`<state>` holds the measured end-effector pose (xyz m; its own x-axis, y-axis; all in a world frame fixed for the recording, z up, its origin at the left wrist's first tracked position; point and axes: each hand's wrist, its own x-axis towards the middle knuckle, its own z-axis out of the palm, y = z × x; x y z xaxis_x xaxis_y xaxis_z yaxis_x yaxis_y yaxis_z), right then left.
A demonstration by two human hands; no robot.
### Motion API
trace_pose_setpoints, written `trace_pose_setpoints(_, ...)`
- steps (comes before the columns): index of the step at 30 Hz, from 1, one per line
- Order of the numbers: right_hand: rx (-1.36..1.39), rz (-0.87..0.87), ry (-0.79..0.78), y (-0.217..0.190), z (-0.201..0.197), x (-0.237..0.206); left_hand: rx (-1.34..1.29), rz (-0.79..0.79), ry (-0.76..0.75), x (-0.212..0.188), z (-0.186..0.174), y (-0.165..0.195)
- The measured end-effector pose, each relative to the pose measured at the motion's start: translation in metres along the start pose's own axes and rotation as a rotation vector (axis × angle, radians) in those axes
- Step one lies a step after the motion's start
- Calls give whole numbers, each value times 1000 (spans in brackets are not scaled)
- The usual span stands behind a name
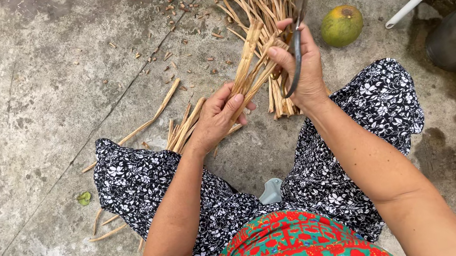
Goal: The person sits on a concrete floor and uses shears to cut long dried sticks into shorter pieces. The cut pieces are placed into a growing pile on the floor. A green fruit and a metal container are visible nearby.
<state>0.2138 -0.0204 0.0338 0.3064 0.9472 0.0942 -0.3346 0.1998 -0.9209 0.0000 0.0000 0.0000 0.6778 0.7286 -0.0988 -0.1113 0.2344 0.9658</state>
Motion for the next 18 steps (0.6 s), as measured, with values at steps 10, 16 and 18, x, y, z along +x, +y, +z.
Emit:
trace_pose_setpoints(10, -373, -14, -31, -5, -26, 1, 112, 172, 327, 5, -41, -30)
trace_pose_setpoints(16, -611, 176, -269, 4, -18, -7, 136, 269, 460, -1, -69, -32)
trace_pose_setpoints(18, -642, 218, -312, 6, -14, -9, 167, 303, 482, -1, -74, -34)
